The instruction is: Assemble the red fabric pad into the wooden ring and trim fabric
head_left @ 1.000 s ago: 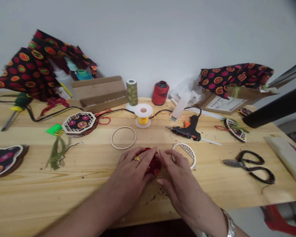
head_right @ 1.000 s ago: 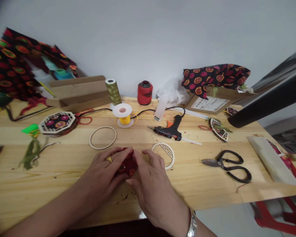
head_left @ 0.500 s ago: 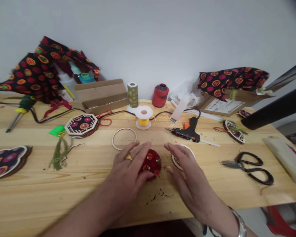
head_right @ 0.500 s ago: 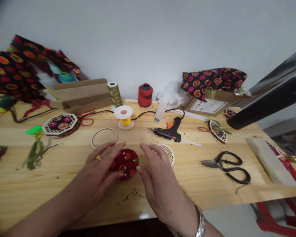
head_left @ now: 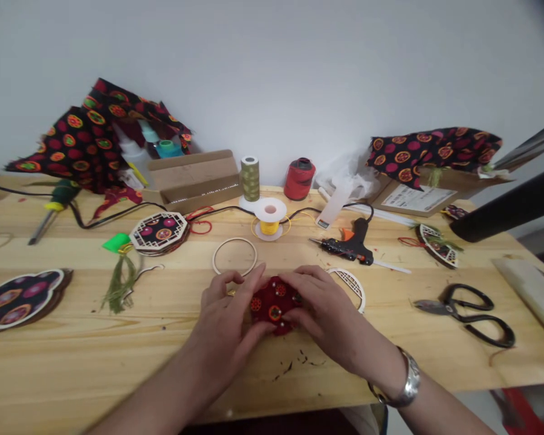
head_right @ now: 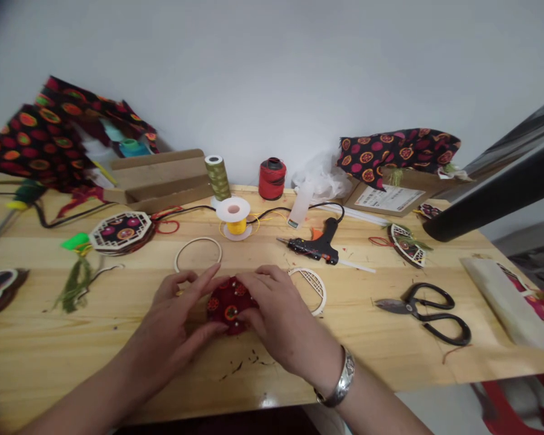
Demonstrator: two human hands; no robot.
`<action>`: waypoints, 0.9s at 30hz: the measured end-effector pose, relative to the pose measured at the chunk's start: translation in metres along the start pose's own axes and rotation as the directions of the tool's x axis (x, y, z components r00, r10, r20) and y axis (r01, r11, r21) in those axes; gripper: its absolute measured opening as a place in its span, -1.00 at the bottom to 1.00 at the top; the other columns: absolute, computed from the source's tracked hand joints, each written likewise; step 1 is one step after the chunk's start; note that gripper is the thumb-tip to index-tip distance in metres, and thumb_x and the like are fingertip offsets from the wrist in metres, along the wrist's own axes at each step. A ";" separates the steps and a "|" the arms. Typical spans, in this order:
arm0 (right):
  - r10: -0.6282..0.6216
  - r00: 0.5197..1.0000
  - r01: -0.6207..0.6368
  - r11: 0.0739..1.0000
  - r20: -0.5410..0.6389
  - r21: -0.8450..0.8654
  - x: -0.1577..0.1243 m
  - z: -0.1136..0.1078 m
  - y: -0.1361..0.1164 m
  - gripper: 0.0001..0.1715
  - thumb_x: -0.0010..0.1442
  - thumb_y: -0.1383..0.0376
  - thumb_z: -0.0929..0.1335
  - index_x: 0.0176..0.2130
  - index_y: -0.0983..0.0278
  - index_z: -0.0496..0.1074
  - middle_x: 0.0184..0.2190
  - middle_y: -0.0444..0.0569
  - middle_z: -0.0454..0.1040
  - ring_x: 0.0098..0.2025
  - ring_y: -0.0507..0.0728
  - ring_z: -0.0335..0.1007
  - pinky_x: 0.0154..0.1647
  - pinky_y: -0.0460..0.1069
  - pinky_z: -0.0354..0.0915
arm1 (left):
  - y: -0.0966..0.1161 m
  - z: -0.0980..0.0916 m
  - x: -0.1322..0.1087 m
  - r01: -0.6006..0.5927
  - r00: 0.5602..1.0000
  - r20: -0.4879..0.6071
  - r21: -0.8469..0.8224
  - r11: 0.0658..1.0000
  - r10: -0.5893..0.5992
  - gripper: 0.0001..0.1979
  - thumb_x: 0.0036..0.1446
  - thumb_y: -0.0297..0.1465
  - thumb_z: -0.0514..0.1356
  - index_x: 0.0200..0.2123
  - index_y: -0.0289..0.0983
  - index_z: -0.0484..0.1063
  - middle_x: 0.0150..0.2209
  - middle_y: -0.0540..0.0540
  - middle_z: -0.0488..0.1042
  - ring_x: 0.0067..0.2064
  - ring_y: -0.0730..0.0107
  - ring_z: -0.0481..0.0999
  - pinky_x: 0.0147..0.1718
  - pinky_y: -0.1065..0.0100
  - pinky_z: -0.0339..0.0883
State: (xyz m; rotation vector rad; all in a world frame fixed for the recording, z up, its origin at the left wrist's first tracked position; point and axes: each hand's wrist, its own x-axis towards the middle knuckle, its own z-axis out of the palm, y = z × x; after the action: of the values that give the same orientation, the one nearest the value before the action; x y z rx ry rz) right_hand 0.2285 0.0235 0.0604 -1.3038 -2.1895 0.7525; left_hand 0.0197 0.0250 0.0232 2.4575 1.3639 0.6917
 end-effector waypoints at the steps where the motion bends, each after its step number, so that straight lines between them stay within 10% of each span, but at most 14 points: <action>1: -0.001 1.000 0.002 1.000 -0.006 0.007 0.000 0.001 0.001 -0.54 0.19 0.50 0.38 0.05 0.16 0.35 -0.08 -0.07 0.51 0.01 0.16 0.28 0.06 0.11 0.29 | -0.001 0.000 0.000 0.001 1.000 0.000 0.001 1.000 -0.001 -0.19 0.16 -0.36 0.23 0.36 -0.12 -0.16 0.00 -0.10 0.51 0.03 0.04 0.31 -0.01 0.00 0.28; 27: -0.015 0.992 0.028 0.993 -0.123 0.111 -0.005 0.007 0.012 -0.45 0.19 0.44 0.40 0.14 0.21 0.29 -0.03 0.01 0.45 0.04 0.15 0.28 0.08 0.11 0.31 | -0.006 0.007 -0.006 0.042 0.999 -0.008 -0.049 0.998 -0.042 -0.25 0.17 -0.27 0.23 0.33 -0.11 -0.07 0.04 -0.09 0.51 0.06 0.03 0.26 0.04 -0.03 0.20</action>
State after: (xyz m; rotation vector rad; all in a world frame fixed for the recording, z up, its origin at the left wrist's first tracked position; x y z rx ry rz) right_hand 0.2341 0.0226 0.0467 -1.2350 -2.0317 0.7563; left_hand 0.0161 0.0236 0.0133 2.3839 1.3813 0.7186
